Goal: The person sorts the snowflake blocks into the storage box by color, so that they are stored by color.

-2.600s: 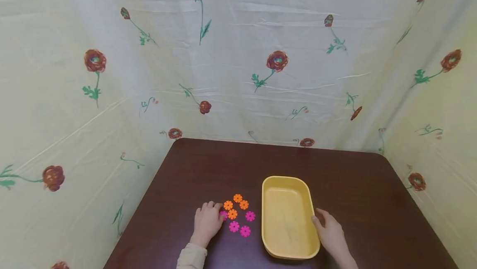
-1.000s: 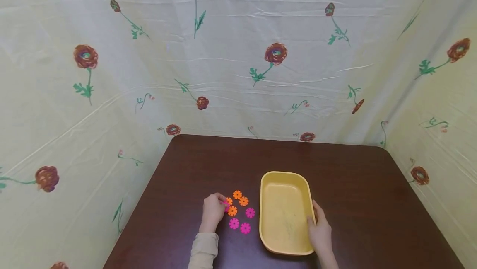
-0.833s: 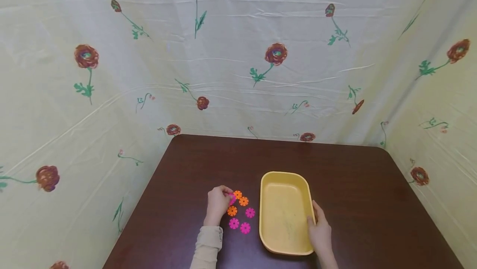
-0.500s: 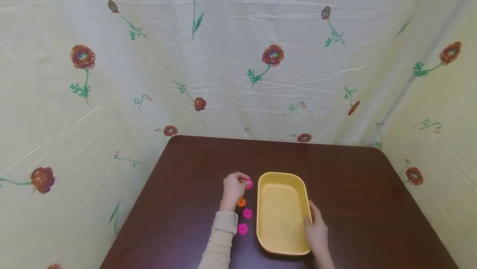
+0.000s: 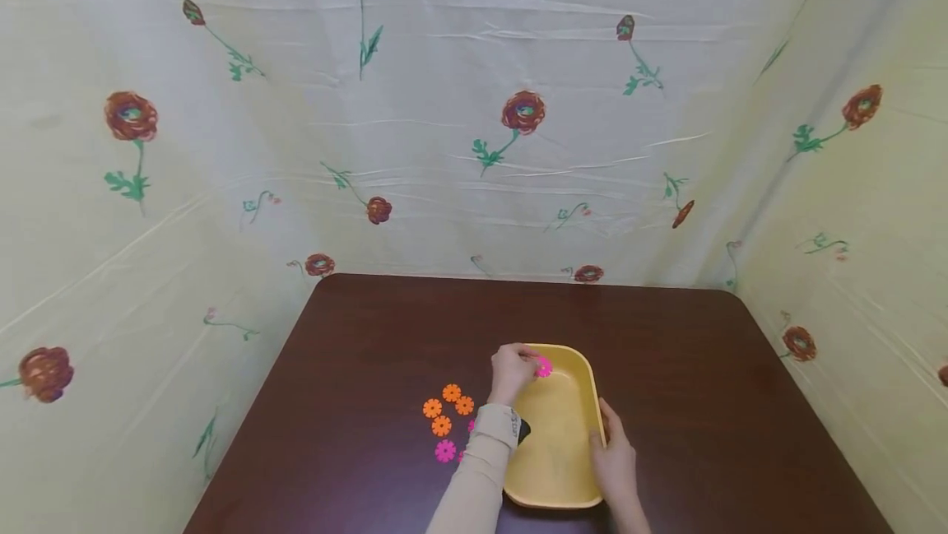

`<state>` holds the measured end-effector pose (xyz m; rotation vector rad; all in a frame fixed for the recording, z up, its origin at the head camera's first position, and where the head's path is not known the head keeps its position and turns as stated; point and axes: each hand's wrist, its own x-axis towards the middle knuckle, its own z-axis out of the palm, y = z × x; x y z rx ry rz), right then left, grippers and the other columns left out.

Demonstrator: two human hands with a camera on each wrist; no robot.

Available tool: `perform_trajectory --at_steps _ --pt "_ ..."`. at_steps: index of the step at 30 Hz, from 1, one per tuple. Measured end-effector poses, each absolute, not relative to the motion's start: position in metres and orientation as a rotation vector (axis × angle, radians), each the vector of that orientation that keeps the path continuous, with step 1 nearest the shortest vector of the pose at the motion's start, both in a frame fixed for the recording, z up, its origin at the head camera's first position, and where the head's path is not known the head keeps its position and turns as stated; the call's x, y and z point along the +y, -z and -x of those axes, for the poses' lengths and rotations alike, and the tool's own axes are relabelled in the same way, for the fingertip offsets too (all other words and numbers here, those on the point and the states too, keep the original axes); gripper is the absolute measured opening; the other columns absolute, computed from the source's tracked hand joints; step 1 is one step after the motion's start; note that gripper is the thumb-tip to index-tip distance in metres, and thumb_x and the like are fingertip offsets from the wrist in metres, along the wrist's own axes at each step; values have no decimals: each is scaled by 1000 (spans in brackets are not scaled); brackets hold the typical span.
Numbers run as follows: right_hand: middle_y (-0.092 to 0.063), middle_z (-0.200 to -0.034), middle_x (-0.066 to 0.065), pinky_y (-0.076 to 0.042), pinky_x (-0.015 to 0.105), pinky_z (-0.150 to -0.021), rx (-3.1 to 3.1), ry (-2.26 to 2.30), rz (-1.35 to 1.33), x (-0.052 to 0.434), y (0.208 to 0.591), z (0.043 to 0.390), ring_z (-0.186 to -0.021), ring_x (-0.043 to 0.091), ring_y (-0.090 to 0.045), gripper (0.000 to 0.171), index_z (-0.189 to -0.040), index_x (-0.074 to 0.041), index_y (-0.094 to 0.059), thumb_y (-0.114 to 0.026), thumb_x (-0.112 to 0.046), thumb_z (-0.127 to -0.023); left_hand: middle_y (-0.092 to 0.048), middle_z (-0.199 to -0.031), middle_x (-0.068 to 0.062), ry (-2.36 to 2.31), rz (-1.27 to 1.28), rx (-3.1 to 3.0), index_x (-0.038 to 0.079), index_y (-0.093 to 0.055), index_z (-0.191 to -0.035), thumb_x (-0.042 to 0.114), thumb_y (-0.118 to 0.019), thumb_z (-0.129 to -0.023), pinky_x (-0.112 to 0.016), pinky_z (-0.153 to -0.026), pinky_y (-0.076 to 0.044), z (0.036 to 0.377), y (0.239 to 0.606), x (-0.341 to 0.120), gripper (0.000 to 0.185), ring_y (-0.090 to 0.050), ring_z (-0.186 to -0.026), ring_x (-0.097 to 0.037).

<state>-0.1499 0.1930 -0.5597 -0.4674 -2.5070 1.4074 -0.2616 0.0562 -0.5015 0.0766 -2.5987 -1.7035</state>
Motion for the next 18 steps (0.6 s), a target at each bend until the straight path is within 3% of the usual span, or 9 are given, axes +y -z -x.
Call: perform_trajectory --at_steps 4,11,18 --pt "-52 -124 25 -43 52 -85 -2500 -1394 473 194 561 151 -110 40 -52 49 -136 -4 -39 -48 0 -88 -62 -58 -4 1745 -99 -2615 0 -70 -75 -9 -65 -67 -19 -45 -41 262 513 78 13 -53 -47 -8" --pt "-55 -121 24 -44 51 -85 -2479 -1362 453 193 564 153 -109 38 -54 47 -133 -3 -43 -51 1 -87 -62 -71 -6 1719 -276 -2675 2 -69 -71 -2 -74 -65 -25 -60 -45 259 526 98 9 -54 -70 -18" --pt "-54 -123 23 -45 47 -84 -2460 -1429 476 194 565 153 -109 36 -54 47 -133 -4 -43 -51 2 -87 -63 -73 -6 1622 -392 -2738 7 -70 -71 2 -75 -64 -26 -62 -47 264 536 109 9 -56 -71 -20"
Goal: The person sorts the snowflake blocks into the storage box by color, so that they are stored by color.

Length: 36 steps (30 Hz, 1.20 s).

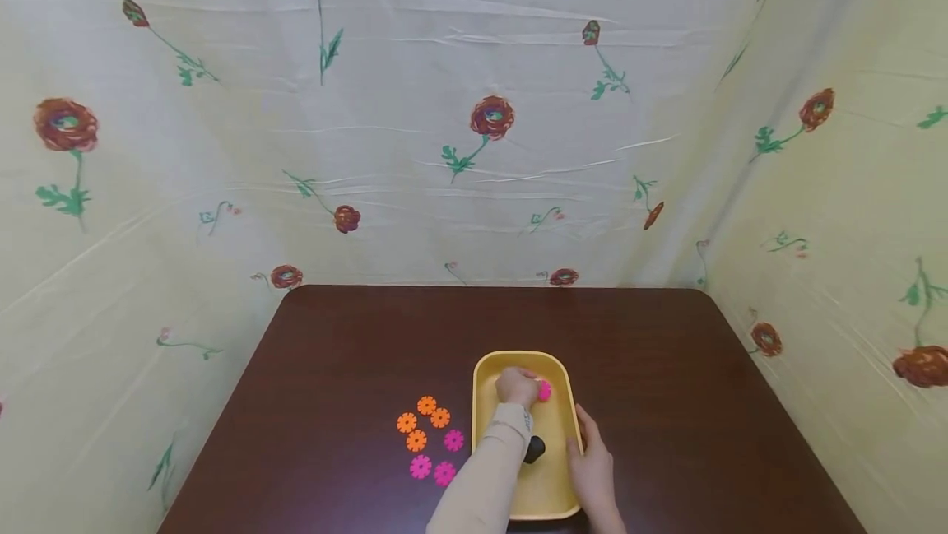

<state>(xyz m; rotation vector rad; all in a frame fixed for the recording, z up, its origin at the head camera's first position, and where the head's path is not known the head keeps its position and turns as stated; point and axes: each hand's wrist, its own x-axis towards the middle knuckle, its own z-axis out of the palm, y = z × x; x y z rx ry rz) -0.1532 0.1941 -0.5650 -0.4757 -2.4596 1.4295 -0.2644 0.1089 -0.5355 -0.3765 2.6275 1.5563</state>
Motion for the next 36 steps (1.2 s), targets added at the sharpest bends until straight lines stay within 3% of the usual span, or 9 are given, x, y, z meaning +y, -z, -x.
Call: perform_trajectory --at_steps 8,19,25,32,36 --pt "-56 -121 21 -46 46 -85 -2443 -1449 448 185 566 153 -108 34 -55 48 -133 -4 -43 -51 2 -86 -63 -69 -8 -1590 508 2717 6 -69 -64 0 -74 -58 -31 -66 -48 269 549 105 10 -57 -70 -25" --pt "-59 -117 21 -48 45 -80 -2424 -1424 411 178 565 151 -103 33 -58 46 -130 -3 -47 -53 5 -85 -60 -68 -7 -1576 551 2738 5 -66 -66 -8 -68 -58 -31 -58 -47 266 548 100 16 -57 -64 -21" --pt "-57 -120 21 -45 47 -85 -2439 -1396 431 185 568 152 -107 34 -56 48 -131 -5 -46 -52 4 -85 -63 -70 -8 -1588 442 2697 6 -69 -67 -2 -69 -64 -31 -62 -49 262 542 100 8 -59 -69 -24" --pt "-58 -114 26 -47 47 -79 -2395 -1339 394 190 566 150 -102 38 -57 47 -128 -2 -48 -53 5 -82 -51 -54 -8 -1452 379 2643 9 -49 -48 6 -54 -74 -27 -46 -38 263 539 99 26 -48 -51 -22" --pt "-56 -118 26 -46 49 -82 -2425 -1404 448 195 567 149 -105 38 -56 47 -131 -3 -45 -50 3 -85 -49 -49 -4 -1479 337 2610 8 -51 -50 9 -54 -76 -24 -42 -34 260 526 97 27 -47 -46 -17"
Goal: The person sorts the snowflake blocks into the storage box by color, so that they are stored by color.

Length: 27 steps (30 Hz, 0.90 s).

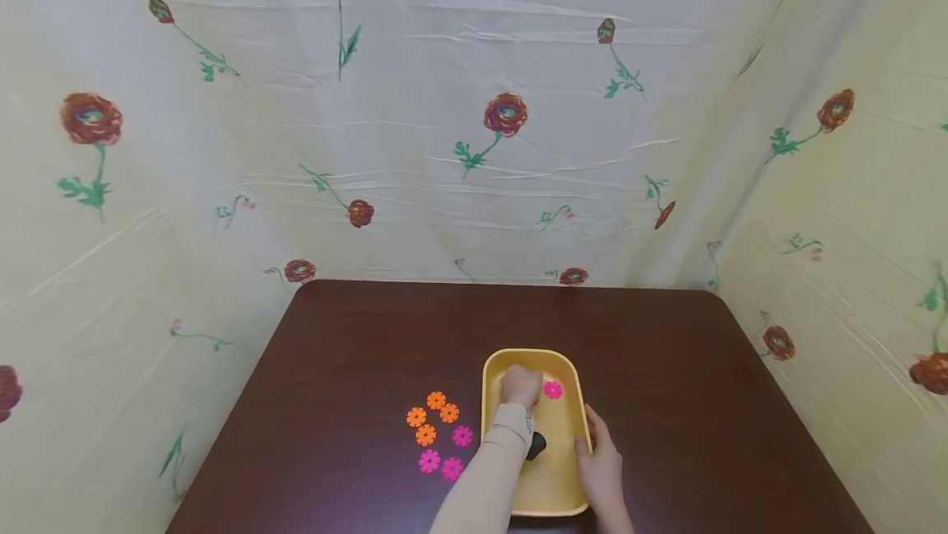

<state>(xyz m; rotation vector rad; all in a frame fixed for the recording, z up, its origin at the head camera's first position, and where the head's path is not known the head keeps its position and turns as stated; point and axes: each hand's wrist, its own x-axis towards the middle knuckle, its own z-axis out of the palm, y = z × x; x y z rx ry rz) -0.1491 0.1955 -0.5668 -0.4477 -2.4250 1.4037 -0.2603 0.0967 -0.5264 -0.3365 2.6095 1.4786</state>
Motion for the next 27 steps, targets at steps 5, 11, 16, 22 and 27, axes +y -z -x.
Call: perform_trajectory --at_steps 5,11,16,22,27 --pt "-54 -121 26 -46 48 -82 -2468 -1425 487 197 564 148 -106 38 -55 46 -134 -2 -41 -48 2 -88 -62 -62 -3 -1695 175 2569 3 -69 -76 13 -54 -82 -23 -46 -38 261 499 83 19 -53 -52 -12" --pt "-53 -121 29 -46 50 -81 -2465 -1420 496 197 561 148 -105 40 -55 47 -134 -2 -41 -48 2 -87 -68 -91 -2 -1625 31 2785 12 -69 -102 24 -58 -88 -29 -61 -47 260 463 54 22 -61 -74 -14" --pt "-52 -120 30 -46 51 -81 -2493 -1401 513 197 564 149 -106 42 -54 48 -135 -2 -40 -47 1 -88 -68 -86 1 -1406 45 3006 13 -68 -103 23 -60 -87 -29 -53 -45 252 461 21 20 -61 -64 -14" --pt "-53 -120 29 -46 50 -80 -2512 -1392 503 196 564 147 -105 41 -55 48 -135 -3 -40 -47 0 -88 -67 -80 1 -1283 150 3078 12 -68 -98 20 -62 -85 -32 -50 -44 235 479 -14 17 -61 -62 -16" --pt "-52 -122 28 -45 51 -82 -2511 -1399 489 194 565 148 -106 40 -54 48 -135 -3 -39 -47 1 -88 -64 -73 1 -1154 49 3171 11 -69 -91 15 -67 -80 -31 -46 -42 220 497 -29 12 -59 -57 -18"
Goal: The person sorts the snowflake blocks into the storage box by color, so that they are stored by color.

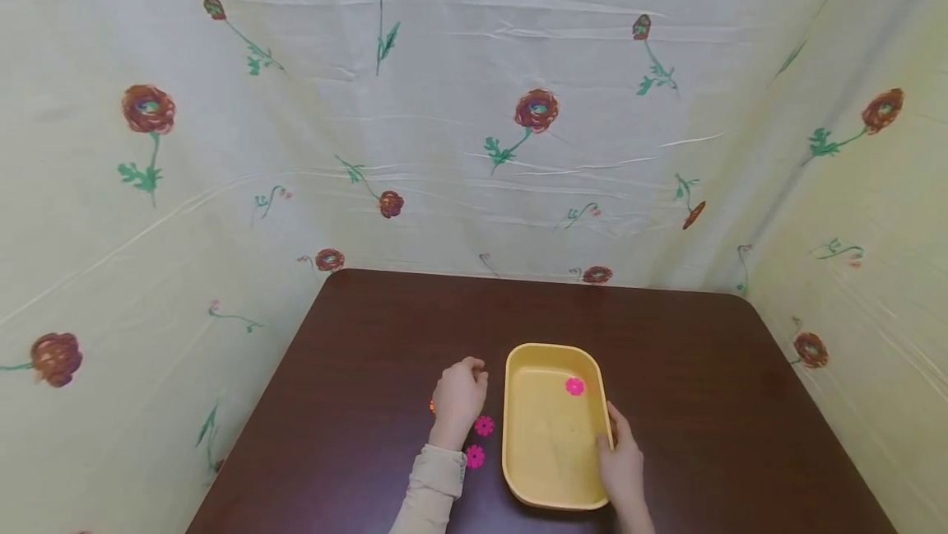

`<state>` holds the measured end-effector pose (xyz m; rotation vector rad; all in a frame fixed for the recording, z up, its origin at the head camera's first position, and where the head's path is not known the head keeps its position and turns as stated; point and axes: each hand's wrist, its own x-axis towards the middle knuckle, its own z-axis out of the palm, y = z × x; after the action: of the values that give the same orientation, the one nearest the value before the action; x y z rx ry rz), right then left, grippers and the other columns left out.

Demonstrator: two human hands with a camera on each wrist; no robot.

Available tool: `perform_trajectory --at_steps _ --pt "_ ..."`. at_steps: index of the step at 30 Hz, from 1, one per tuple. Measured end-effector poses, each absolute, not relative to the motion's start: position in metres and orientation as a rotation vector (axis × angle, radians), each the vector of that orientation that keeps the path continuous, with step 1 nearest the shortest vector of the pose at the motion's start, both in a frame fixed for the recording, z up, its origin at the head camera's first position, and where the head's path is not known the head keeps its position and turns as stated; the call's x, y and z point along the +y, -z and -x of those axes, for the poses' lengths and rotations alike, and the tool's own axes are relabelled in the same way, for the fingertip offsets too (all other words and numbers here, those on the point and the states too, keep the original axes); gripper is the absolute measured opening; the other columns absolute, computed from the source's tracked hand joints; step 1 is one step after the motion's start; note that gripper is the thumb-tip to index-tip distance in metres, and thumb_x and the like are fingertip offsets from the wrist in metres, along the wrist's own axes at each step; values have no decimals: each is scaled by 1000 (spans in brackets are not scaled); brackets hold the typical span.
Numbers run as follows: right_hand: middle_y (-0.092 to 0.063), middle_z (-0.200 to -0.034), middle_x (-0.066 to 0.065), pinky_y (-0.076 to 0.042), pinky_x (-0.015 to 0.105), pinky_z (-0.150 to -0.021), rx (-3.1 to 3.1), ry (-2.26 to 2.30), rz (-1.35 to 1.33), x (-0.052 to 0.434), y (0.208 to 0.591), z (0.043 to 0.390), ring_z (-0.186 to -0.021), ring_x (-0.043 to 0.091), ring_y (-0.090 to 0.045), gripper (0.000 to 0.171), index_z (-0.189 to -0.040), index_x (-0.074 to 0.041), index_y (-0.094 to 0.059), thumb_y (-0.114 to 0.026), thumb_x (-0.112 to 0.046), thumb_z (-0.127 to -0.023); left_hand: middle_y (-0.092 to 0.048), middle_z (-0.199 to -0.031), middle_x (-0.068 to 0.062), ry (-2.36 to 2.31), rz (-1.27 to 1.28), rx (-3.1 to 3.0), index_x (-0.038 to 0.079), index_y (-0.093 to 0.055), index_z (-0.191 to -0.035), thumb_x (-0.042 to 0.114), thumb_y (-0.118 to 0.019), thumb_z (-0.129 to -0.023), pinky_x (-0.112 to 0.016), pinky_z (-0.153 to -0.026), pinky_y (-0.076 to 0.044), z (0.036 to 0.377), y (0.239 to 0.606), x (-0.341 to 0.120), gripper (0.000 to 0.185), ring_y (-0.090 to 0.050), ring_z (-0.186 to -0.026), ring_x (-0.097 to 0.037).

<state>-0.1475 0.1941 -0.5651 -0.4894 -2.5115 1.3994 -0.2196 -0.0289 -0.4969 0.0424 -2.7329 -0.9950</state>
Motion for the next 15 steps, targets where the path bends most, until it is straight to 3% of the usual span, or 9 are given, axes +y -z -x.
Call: perform_trajectory --at_steps 7,15 --pt "-50 -123 29 -45 51 -83 -2511 -1400 488 195 564 148 -108 42 -52 48 -135 -3 -39 -47 1 -88 -63 -75 -5 741 212 -2900 11 -68 -86 14 -72 -72 -32 -46 -42 205 514 -32 15 -59 -61 -22" --pt "-48 -125 29 -43 52 -86 -2523 -1405 509 194 561 147 -112 42 -50 48 -136 -3 -39 -47 1 -89 -55 -82 -10 753 344 -2898 5 -68 -88 3 -73 -65 -38 -58 -48 200 531 -29 23 -56 -77 -29"
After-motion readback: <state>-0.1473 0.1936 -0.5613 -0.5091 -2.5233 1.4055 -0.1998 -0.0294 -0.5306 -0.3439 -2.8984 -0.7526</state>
